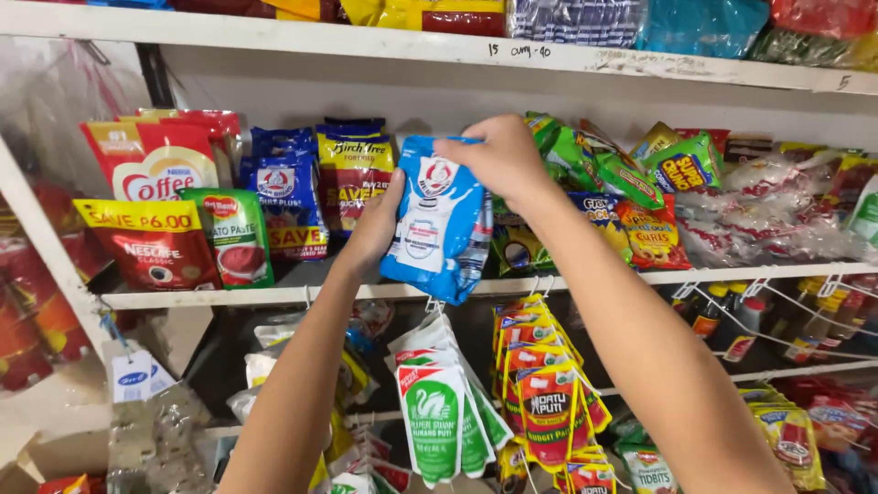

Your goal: Stocking various grocery items on shelves and organizing them into a cardboard box.

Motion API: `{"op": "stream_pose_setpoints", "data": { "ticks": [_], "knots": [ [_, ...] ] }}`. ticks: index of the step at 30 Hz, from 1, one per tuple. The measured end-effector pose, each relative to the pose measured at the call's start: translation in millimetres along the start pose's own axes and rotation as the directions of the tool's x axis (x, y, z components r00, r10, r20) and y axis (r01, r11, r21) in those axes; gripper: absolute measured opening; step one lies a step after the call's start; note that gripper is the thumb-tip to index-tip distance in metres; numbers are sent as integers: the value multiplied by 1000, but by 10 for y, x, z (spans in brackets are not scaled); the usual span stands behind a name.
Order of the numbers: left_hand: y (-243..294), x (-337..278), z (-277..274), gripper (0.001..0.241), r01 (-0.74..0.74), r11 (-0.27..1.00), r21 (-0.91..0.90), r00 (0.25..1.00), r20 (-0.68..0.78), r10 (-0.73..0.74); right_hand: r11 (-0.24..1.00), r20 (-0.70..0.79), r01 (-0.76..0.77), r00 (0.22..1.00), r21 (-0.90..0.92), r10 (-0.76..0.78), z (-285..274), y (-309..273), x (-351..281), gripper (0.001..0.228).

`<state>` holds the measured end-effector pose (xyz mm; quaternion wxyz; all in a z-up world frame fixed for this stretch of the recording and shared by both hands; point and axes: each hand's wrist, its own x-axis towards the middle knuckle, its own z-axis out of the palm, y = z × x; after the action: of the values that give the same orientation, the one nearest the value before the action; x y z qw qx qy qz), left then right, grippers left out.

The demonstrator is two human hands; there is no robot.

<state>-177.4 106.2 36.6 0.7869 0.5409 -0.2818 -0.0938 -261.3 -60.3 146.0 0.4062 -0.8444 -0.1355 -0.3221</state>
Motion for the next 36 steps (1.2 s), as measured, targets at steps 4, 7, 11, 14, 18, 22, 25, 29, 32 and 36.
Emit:
{"op": "stream_pose_setpoints", "data": {
  "ticks": [4,7,11,14,18,22,25,29,32,36],
  "knots": [
    [50,-381,216,66,-62,991,-117,982,171,82,982,-25,-60,998,179,65,-224,-140,-345,24],
    [18,-770,473,45,-427,904,28,904,8,427,927,5,-82,996,367,86,-361,-217,-664,22],
    [-149,-1112,726,29,-196,977,-83,968,-178,179,927,-49,-133,986,349,160,-483,-99,-1041,24],
    [-319,-1275,902,30,-193,981,-12,965,-184,188,917,-86,-186,969,351,230,-598,-16,-1343,25],
    [-318,-1553,1243,29,-162,985,-65,975,-162,150,885,-160,-290,917,363,366,-824,27,-1737,24],
    [-517,-1742,1556,29,-274,960,-63,957,-122,265,886,-247,-149,928,439,279,-1102,113,-2297,21],
    [-579,-1902,1844,30,-230,973,-17,962,-158,225,825,-342,33,919,565,198,-1243,233,-2814,20],
    [-838,-2070,2321,32,-243,969,51,954,-166,248,857,-484,77,849,510,212,-1397,574,-3525,24],
    [-1067,-2223,2752,32,-228,973,15,951,-211,226,885,-547,50,802,464,241,-1534,725,-4066,23],
    [-1602,-2489,3331,34,-237,972,-1,939,-258,229,836,-532,35,786,548,316,-1766,691,-4720,24]
  ]
}}
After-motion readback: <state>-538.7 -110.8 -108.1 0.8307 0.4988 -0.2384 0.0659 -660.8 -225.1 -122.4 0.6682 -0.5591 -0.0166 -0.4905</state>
